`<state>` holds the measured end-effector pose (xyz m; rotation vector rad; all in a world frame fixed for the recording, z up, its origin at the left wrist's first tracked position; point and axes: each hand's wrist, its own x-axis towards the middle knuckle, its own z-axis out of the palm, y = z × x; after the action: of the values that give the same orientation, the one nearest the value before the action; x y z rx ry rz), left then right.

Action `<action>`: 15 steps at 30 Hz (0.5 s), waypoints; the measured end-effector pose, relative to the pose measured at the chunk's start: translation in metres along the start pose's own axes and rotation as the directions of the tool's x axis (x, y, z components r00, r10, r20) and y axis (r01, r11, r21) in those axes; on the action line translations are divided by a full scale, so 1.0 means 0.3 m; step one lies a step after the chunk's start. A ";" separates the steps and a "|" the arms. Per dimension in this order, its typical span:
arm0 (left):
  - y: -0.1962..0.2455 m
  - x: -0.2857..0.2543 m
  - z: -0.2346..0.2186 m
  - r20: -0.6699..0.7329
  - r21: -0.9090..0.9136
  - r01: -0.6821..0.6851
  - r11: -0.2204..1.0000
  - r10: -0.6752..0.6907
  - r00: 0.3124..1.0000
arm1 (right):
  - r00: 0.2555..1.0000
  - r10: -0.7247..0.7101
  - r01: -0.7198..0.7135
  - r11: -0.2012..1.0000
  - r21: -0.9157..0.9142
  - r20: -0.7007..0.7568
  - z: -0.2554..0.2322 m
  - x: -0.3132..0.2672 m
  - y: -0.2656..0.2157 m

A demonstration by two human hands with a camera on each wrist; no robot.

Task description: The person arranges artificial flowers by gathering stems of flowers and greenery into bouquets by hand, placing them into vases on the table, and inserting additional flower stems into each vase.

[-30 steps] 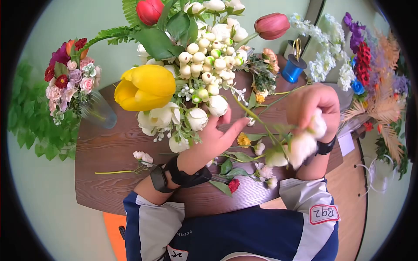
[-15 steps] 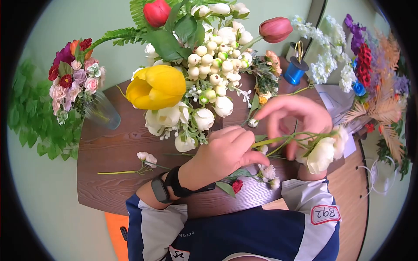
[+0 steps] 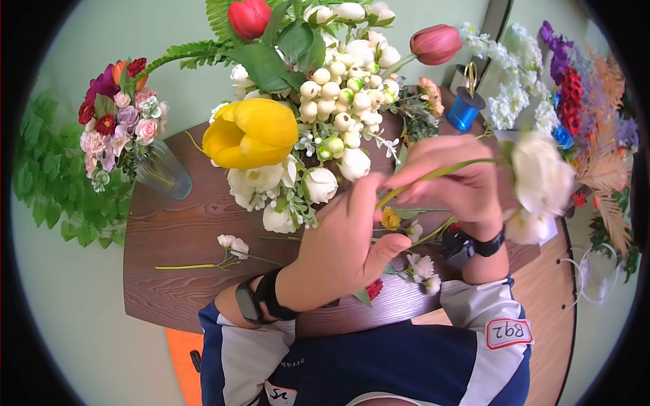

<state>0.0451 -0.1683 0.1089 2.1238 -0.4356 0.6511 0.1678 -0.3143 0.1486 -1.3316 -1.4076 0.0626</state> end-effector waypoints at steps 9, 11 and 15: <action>0.106 -0.004 -0.117 -0.053 0.652 -0.427 0.627 0.599 0.799 | 0.867 -0.267 0.300 0.954 0.015 -0.421 -0.159 -0.037 -0.026; 0.061 0.043 -0.092 -0.050 0.838 -0.284 0.466 0.584 0.810 | 0.877 -0.360 0.351 0.932 -0.087 -0.317 -0.145 -0.030 -0.022; -0.014 0.078 -0.092 -0.069 0.973 -0.059 0.224 0.525 0.849 | 0.874 -0.358 0.334 0.934 -0.130 -0.328 -0.107 -0.027 -0.033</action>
<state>0.0581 -0.1452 0.1338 2.9242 -0.2081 1.9821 0.1816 -0.3431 0.1614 -1.0615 -1.3282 -0.4472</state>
